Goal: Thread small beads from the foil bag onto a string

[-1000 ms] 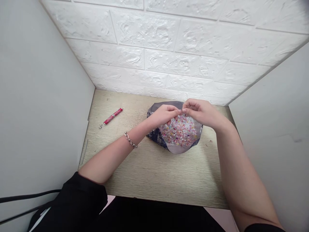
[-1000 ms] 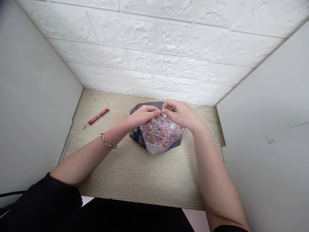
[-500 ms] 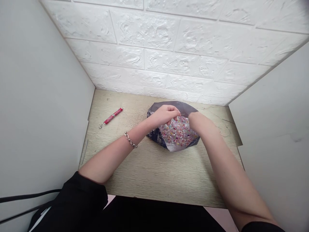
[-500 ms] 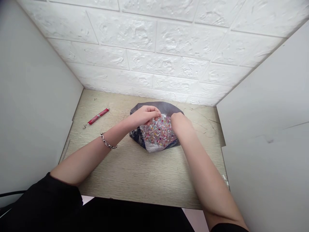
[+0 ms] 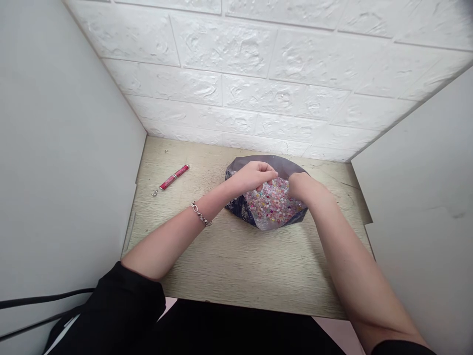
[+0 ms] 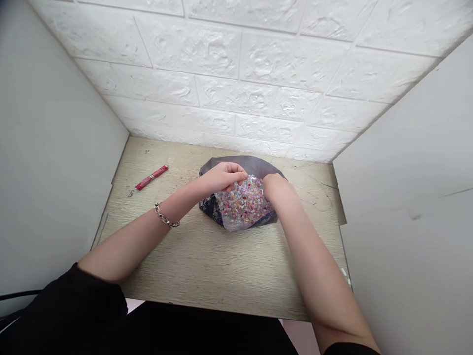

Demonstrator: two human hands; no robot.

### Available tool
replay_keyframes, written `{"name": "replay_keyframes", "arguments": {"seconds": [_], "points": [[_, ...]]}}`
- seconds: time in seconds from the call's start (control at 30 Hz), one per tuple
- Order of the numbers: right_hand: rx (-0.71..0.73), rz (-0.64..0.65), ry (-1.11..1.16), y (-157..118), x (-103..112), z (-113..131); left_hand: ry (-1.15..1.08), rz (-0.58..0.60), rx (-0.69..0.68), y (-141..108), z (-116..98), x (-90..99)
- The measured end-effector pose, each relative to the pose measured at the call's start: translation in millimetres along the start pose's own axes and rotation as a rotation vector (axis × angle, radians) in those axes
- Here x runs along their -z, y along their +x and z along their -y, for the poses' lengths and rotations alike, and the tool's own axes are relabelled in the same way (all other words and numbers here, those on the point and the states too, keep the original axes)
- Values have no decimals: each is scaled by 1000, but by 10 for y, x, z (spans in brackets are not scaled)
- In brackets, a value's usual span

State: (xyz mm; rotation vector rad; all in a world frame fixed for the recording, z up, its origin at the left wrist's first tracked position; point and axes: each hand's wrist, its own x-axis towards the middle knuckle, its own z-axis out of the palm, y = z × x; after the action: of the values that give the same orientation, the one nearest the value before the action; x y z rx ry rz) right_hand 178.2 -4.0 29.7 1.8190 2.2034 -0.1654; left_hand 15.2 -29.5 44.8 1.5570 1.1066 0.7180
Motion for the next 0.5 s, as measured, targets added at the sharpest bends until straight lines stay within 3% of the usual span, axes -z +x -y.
{"name": "replay_keyframes", "arguments": {"seconds": [0.3, 0.43, 0.5], "points": [[65, -4, 108, -51, 150, 21, -20, -42, 46, 37, 7, -25], [280, -141, 596, -72, 269, -41, -71, -78, 44, 42, -9, -35], [378, -150, 862, -67, 282, -57, -106, -105, 41, 43, -18, -39]]}}
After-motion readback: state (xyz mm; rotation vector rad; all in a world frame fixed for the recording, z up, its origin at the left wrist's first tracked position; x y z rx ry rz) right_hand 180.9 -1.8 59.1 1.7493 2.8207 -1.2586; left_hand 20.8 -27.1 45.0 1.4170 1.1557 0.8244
